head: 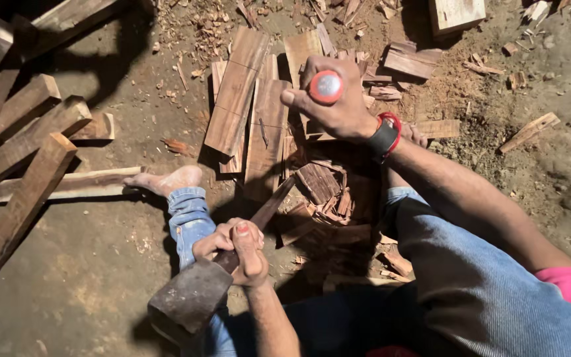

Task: The person sits on the ground and uses a chisel and mallet to carve a rectangular wooden block. They repeatedly strike the chisel to remove wood shavings and shape the block, occasionally adjusting the wood's position.

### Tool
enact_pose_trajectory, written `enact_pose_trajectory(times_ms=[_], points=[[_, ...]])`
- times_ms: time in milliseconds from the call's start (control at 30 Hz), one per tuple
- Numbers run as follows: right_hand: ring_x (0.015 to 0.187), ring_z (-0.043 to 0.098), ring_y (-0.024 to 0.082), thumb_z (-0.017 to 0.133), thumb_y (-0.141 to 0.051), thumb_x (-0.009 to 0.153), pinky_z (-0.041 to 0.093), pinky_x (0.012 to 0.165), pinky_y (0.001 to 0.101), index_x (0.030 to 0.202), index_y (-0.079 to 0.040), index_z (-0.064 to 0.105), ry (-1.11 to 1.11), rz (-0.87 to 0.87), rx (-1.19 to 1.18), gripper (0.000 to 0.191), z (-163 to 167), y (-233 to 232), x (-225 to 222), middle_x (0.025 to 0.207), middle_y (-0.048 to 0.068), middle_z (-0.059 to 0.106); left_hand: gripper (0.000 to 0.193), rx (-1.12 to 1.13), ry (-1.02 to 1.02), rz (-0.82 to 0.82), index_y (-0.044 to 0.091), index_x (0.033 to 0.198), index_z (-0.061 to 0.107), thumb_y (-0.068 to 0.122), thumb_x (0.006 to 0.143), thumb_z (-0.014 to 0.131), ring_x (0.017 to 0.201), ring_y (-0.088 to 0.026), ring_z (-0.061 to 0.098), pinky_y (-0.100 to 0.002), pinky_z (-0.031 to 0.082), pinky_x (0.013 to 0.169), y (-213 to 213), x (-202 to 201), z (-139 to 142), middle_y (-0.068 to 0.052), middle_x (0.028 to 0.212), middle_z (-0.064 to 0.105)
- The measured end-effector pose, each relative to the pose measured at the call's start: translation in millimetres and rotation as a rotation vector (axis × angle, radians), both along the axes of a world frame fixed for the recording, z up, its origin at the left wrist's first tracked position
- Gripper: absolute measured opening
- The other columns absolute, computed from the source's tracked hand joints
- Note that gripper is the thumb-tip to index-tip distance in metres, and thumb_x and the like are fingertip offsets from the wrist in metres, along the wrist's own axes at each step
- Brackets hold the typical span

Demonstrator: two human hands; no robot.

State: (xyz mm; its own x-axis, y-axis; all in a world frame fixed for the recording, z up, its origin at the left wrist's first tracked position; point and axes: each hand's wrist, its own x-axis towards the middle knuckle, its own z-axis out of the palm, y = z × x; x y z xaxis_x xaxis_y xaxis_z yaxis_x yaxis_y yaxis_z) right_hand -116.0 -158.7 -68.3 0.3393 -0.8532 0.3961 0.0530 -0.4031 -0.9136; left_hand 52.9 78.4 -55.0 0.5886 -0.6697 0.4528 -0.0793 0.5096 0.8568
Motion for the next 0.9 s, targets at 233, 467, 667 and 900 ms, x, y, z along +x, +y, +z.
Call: enact_pose_trajectory(times_ms=[233, 467, 667, 900], points=[[0.061, 0.047, 0.006, 0.086, -0.026, 0.095, 0.037, 0.056, 0.0255, 0.073, -0.008, 0.052, -0.028, 0.006, 0.022, 0.044, 1, -2, -3, 0.066, -0.003, 0.053, 0.029, -0.009, -0.037, 0.049, 0.006, 0.105, 0.035, -0.006, 0.098, 0.06, 0.048, -0.012, 0.044, -0.028, 0.041, 0.04, -8, -1, 3, -0.007, 0.072, 0.047], [0.06, 0.051, 0.006, 0.083, -0.029, 0.096, 0.039, 0.054, 0.0258, 0.077, -0.008, 0.059, -0.014, 0.013, -0.114, 0.037, -9, -6, 13, 0.068, -0.004, 0.057, 0.029, -0.007, 0.016, 0.039, 0.007, 0.104, 0.035, -0.009, 0.098, 0.059, 0.048, -0.013, 0.046, -0.028, 0.041, 0.041, -1, 3, -3, -0.007, 0.072, 0.046], [0.062, 0.051, 0.007, 0.084, -0.027, 0.096, 0.04, 0.056, 0.0263, 0.076, -0.009, 0.058, -0.028, 0.04, -0.074, 0.037, -10, -4, 11, 0.069, -0.003, 0.056, 0.03, -0.015, -0.015, 0.041, 0.007, 0.105, 0.035, -0.01, 0.098, 0.058, 0.046, -0.014, 0.046, -0.028, 0.04, 0.041, -5, 0, 3, -0.007, 0.068, 0.044], [0.061, 0.047, 0.009, 0.085, -0.023, 0.096, 0.037, 0.056, 0.0275, 0.076, -0.008, 0.054, -0.01, 0.031, -0.08, 0.04, -17, -3, 5, 0.068, -0.001, 0.052, 0.029, -0.026, -0.043, 0.041, 0.008, 0.106, 0.036, -0.004, 0.1, 0.062, 0.048, -0.015, 0.048, -0.028, 0.043, 0.038, 8, 14, -18, -0.009, 0.069, 0.047]])
